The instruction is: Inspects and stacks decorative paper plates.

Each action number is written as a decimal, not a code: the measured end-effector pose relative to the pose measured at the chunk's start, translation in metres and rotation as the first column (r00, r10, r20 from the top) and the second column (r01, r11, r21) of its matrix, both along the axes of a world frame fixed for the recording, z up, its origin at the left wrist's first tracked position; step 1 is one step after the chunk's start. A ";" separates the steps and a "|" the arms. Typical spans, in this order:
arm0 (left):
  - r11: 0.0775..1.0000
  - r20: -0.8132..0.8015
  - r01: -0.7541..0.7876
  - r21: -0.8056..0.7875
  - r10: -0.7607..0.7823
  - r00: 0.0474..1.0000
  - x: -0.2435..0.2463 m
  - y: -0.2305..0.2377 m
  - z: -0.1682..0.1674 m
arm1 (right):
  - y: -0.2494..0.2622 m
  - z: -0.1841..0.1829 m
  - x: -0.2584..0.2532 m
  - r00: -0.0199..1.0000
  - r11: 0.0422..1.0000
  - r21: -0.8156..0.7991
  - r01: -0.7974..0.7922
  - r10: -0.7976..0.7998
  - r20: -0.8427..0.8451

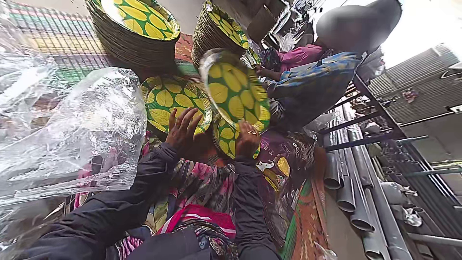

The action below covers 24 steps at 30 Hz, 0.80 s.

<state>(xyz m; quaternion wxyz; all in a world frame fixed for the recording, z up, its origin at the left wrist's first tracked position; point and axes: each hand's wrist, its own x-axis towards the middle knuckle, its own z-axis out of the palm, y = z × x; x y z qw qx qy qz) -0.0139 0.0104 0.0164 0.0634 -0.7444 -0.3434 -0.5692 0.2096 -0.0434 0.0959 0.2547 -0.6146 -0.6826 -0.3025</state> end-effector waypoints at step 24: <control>0.965 -0.025 0.071 0.254 -0.067 0.997 -0.003 -0.020 0.009 | 0.002 0.002 -0.045 0.950 0.948 -0.086 -0.305 0.310 0.043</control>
